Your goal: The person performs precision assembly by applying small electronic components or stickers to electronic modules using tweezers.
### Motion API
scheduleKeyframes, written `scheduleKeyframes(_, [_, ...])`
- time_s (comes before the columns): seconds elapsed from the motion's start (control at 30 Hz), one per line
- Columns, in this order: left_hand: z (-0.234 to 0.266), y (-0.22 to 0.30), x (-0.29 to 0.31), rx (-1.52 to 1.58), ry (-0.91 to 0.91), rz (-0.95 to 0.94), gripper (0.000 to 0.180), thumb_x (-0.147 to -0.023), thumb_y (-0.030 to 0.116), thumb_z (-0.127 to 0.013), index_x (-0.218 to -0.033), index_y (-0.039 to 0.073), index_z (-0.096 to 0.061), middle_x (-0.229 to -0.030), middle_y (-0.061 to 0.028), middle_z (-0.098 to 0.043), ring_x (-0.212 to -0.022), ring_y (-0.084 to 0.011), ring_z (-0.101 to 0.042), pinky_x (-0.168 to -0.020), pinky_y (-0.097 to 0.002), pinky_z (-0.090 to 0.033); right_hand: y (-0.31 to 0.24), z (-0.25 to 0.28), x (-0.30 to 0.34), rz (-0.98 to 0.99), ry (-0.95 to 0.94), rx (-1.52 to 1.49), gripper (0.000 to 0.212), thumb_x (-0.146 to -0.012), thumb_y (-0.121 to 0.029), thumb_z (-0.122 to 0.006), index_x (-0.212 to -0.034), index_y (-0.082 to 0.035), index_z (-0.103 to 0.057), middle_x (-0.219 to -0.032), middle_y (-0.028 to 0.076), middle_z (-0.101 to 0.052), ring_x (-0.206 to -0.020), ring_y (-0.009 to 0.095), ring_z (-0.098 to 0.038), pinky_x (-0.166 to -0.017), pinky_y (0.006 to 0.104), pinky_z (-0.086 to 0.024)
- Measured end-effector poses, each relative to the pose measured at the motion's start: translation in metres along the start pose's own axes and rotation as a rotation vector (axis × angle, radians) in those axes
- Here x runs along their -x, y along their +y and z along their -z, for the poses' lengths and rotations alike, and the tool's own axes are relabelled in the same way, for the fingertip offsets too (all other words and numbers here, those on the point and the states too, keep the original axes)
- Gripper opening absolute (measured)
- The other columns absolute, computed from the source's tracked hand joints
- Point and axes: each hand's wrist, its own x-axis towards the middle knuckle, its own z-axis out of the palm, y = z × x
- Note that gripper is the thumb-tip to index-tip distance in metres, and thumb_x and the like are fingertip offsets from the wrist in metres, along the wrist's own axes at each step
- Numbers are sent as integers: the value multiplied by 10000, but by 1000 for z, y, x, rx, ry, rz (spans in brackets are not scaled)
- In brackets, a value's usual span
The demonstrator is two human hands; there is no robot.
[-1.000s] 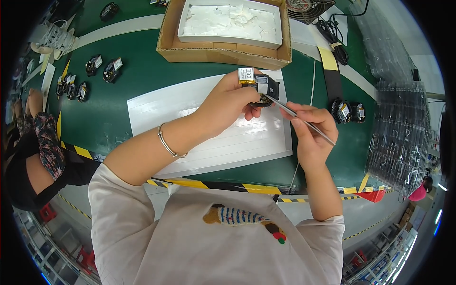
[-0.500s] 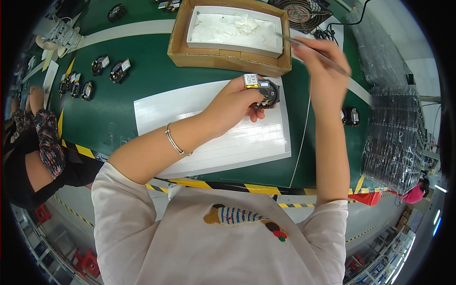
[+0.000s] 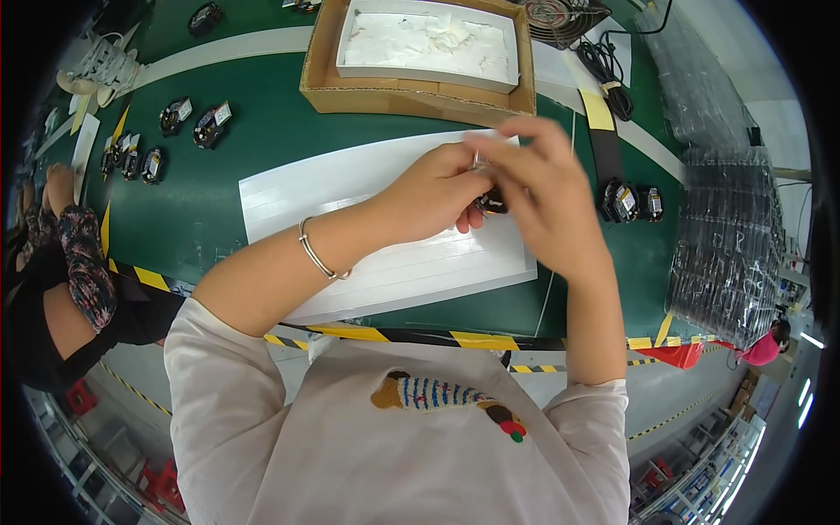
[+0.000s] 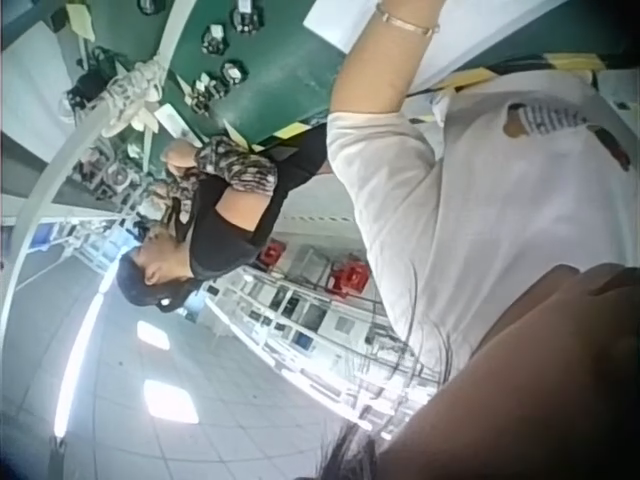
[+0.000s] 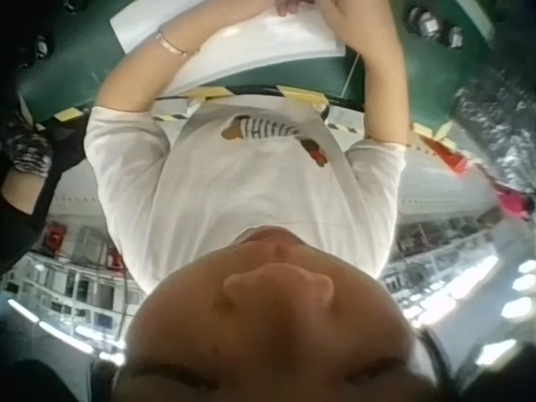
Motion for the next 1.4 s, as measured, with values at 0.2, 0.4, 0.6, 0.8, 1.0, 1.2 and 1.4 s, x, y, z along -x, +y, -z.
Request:
scheduleKeyframes(0.2, [-3,-5,-4,135,93,-83,278,-958,54,-414,-1205,-25,-515,-990,-84,-615,-768,-146,-634,-728,-281,-568,19,7,8,-36,74,110,305,-677,66,-646,-968,-27,-647,-914,112,-621,-762,276,-635,-662,342,-527])
scheduleKeyframes(0.4, [-6,-8,-4,67,121,-110,276,-959,57,-411,-1190,-29,-537,-1004,-89,-625,-795,-148,-642,-750,-279,-570,20,0,5,12,106,43,290,-703,44,-654,-984,-28,-665,-927,111,-622,-777,263,-645,-655,328,-533])
scheduleKeyframes(0.6, [-6,-2,-3,195,177,-108,251,-957,65,-425,-1136,-40,-567,-977,-100,-639,-806,-160,-647,-753,-288,-573,16,-1,7,-9,165,102,281,-728,20,-670,-1001,-47,-679,-891,92,-636,-696,223,-635,-607,301,-519])
scheduleKeyframes(0.8, [-6,-1,-3,275,212,-126,245,-952,64,-435,-1103,-61,-582,-973,-111,-639,-786,-165,-649,-717,-280,-578,12,-8,6,-497,182,-277,73,-778,23,-710,-812,4,-647,-643,-12,-582,-565,18,-487,-494,181,-344])
scheduleKeyframes(1.0, [-5,-8,-4,176,236,-150,232,-963,96,-449,-1088,-53,-577,-938,-101,-632,-779,-173,-636,-735,-304,-571,7,-16,5,-490,195,-499,93,-791,23,-702,-768,15,-612,-677,12,-622,-595,34,-525,-529,181,-381])
scheduleKeyframes(1.2, [-2,-13,-3,262,192,-186,233,-950,59,-457,-1139,-49,-540,-985,-98,-620,-799,-164,-627,-751,-288,-552,9,-23,6,-514,185,-461,89,-802,28,-689,-765,14,-610,-699,30,-638,-634,44,-561,-548,186,-409])
scheduleKeyframes(1.4, [-10,-13,2,-33,264,-284,262,-926,28,-485,-1177,-47,-496,-953,-110,-601,-772,-136,-618,-713,-256,-532,26,-21,5,-455,158,-345,175,-778,-73,-735,-797,-8,-573,-644,-6,-547,-562,45,-432,-501,224,-373])
